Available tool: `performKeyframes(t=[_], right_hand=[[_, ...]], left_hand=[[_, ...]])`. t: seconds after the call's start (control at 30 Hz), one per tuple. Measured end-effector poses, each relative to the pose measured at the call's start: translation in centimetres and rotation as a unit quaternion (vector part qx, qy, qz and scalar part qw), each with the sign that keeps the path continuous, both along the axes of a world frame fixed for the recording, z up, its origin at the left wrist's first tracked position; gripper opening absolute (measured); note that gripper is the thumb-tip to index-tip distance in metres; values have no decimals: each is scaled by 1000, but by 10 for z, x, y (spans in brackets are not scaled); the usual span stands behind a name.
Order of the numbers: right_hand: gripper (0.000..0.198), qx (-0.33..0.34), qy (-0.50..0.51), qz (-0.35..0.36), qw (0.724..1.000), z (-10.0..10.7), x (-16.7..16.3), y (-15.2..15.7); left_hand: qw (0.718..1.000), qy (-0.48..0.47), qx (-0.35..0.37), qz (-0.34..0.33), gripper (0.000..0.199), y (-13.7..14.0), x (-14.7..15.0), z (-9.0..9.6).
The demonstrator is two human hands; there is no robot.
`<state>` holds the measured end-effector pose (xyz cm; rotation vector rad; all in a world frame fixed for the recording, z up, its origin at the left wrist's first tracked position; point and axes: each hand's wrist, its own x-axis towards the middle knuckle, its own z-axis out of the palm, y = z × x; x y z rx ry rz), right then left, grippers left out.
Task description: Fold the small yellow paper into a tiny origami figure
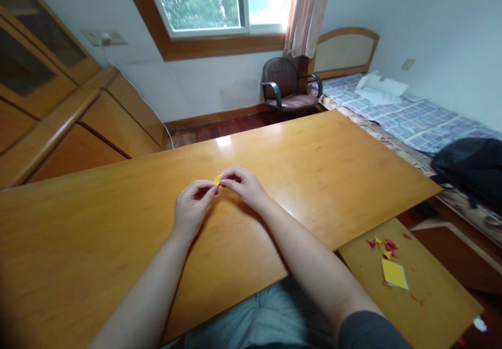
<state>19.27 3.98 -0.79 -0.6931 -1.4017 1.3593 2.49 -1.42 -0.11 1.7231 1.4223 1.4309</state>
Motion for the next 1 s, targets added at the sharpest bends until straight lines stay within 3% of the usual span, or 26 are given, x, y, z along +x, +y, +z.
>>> performKeyframes(t=[0.1, 0.27, 1.0], right_hand=[[22, -50, 7, 5, 999, -3, -1, 0], [26, -70, 18, -1, 997, -1, -3, 0], [29, -51, 3, 21, 998, -3, 0, 0]], left_hand=[[1000, -12, -10, 0, 13, 0, 1, -1], [999, -35, -25, -3, 15, 0, 2, -2], [965, -234, -113, -29, 28, 3, 5, -1]])
